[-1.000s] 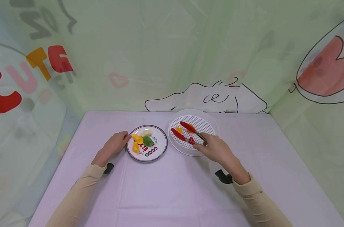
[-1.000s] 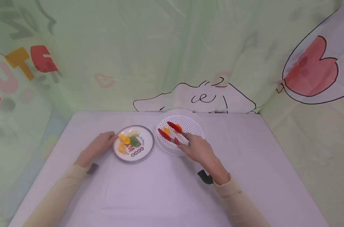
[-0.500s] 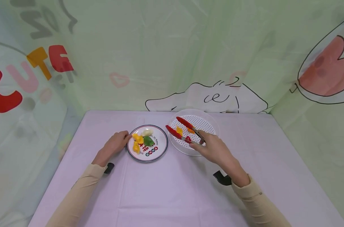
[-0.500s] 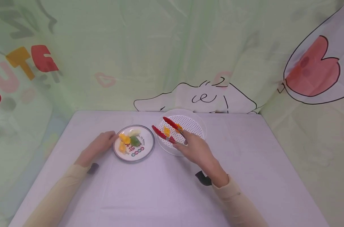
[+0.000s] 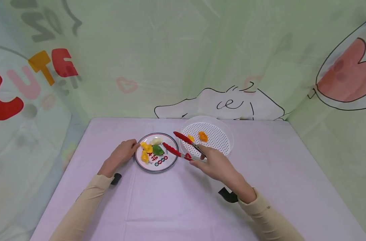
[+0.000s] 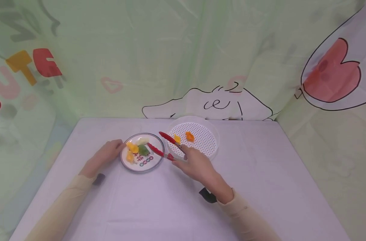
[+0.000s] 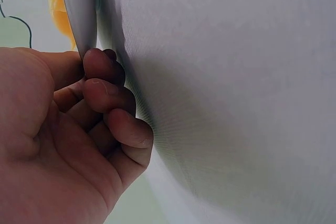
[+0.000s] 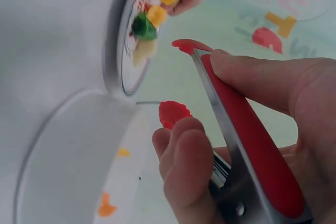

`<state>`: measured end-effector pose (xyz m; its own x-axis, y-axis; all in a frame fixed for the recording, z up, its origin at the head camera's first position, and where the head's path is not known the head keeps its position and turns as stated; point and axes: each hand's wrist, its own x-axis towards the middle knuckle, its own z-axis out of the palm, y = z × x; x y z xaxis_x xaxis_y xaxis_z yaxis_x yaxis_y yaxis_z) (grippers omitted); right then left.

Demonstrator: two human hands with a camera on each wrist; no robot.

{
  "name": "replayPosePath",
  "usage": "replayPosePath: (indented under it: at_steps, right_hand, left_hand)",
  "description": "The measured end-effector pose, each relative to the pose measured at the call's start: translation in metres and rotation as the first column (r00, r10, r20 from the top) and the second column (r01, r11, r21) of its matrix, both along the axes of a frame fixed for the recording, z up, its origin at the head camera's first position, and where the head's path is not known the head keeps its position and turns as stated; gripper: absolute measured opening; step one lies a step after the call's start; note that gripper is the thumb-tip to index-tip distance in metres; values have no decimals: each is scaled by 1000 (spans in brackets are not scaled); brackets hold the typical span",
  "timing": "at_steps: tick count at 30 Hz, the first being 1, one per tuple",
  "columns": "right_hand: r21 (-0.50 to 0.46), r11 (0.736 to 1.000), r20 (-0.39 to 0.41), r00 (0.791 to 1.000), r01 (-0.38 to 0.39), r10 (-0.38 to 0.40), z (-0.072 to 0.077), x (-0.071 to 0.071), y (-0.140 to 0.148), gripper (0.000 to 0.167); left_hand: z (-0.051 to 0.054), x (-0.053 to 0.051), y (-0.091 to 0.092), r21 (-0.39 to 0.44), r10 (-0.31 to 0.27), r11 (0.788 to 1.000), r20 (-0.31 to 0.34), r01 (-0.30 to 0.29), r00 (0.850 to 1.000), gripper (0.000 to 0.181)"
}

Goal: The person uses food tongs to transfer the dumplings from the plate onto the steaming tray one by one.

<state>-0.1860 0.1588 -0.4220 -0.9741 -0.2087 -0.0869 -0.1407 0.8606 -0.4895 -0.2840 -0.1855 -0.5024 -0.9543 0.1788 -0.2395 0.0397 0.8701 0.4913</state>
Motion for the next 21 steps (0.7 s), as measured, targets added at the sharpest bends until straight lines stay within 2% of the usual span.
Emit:
replayPosePath:
  at_steps: [5,11,17,21]
  right_hand:
    - [-21,1000,22,1000,-12,12,-13,5,-15,70]
    - [-10,999,17,999,-33,33,-29,3,-26,69]
    - [1,998,12,998,-59,59,-38,-1,-31,68]
    - [13,996,-10,996,-90,91,-43,-1,-32,58]
  left_hand:
    - [-3,1,0,-1,12,1000,15,-12,1000,30]
    - [-3,1,-1,16,2,1000,0,-2,1000,29]
    - [-1,1,-2,15,2,1000,-7,-2,1000,28]
    - [0,1,-1,14,4,1000,3,-4,1000,28]
